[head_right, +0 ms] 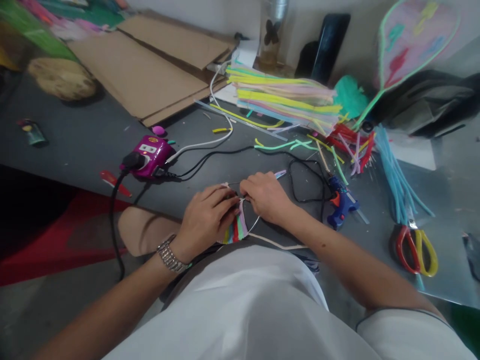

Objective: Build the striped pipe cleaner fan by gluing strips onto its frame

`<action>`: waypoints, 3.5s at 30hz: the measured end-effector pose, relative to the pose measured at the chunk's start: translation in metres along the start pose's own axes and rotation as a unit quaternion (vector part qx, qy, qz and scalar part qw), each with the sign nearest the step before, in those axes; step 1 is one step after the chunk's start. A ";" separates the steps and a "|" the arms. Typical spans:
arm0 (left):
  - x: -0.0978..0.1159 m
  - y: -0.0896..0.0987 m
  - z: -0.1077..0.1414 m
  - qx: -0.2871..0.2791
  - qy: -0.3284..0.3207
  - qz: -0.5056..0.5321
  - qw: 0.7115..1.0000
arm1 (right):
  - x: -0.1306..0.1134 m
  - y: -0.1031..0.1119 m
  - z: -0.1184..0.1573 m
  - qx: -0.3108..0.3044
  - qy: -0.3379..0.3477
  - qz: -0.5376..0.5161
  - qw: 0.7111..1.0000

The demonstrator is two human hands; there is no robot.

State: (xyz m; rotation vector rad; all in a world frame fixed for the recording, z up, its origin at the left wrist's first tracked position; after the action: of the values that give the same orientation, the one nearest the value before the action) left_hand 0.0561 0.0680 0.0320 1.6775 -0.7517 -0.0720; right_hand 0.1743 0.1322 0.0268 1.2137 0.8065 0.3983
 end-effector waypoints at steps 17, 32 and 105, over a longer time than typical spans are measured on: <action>0.006 -0.003 0.011 -0.008 -0.029 -0.032 0.999 | -0.014 0.006 -0.054 -0.040 0.112 0.083 0.989; 0.003 -0.006 0.014 -0.011 -0.067 -0.025 0.997 | -0.032 0.002 -0.054 -0.019 0.310 0.229 0.923; -0.003 -0.003 0.014 0.025 -0.054 0.006 0.998 | -0.027 0.025 -0.061 -0.081 0.155 0.075 0.982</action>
State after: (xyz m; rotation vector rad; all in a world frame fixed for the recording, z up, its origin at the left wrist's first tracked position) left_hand 0.0488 0.0573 0.0242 1.7278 -0.8515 -0.1377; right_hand 0.1154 0.1634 0.0516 1.0759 0.9319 0.7769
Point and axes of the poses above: each hand's wrist, its own z-axis away from the middle knuckle, its own y-axis out of the back of the hand, x = y × z, the point moved 7 cm from there along -z, towards the middle knuckle, and after that the axes turned 5 degrees about -x, right-handed, at the moved point
